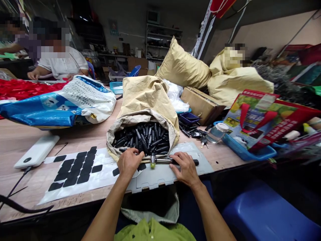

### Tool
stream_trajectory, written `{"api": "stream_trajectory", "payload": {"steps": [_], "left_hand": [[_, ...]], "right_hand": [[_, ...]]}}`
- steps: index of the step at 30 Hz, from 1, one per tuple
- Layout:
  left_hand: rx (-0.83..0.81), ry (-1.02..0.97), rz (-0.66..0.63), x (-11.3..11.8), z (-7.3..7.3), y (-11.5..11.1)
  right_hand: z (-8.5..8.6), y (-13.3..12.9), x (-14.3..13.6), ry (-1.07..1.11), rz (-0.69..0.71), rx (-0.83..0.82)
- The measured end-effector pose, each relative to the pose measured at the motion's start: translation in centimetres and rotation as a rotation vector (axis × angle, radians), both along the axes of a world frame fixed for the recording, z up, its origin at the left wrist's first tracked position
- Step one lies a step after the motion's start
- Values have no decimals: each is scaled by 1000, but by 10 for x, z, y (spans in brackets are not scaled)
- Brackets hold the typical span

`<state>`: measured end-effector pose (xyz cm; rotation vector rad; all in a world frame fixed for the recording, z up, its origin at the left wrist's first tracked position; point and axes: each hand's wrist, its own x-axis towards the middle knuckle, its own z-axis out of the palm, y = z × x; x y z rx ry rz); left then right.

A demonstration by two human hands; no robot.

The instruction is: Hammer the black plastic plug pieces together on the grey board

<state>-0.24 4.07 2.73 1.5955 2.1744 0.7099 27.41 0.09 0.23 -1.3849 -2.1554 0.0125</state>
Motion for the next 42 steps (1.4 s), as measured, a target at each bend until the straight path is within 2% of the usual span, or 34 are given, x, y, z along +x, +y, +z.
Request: {"api": "stream_trajectory", "payload": {"steps": [2, 6, 8, 11, 14, 20, 22, 24, 28, 32, 37, 42], "left_hand": [[38, -43, 4, -1, 1, -2], [271, -151, -80, -5, 3, -16], [336, -183, -211, -7, 3, -27], [349, -148, -462, -8, -1, -43], [311, -81, -580, -8, -11, -51], [265, -67, -618, -5, -21, -50], [253, -67, -616, -2, -22, -47], [245, -60, -590, 2, -23, -45], [241, -57, -562, 5, -24, -44], [223, -102, -565, 4, -24, -45], [150, -153, -473, 9, -22, -43], [98, -192, -399, 14, -20, -42]], "right_hand": [[1, 0, 0, -22, 19, -9], [0, 2, -1, -15, 39, -18], [0, 2, 0, -9, 50, -12], [-3, 1, 2, 7, 54, 9], [-5, 1, 5, 72, 14, 80], [1, -2, 2, 232, -159, 287], [9, -9, -2, 273, -218, 240], [21, -19, -7, 281, -242, 109], [38, -43, -22, 280, -198, -168], [36, -63, -39, 350, -108, -313], [22, -71, -48, 332, -39, -282], [25, -73, -48, 295, -21, -249]]}}
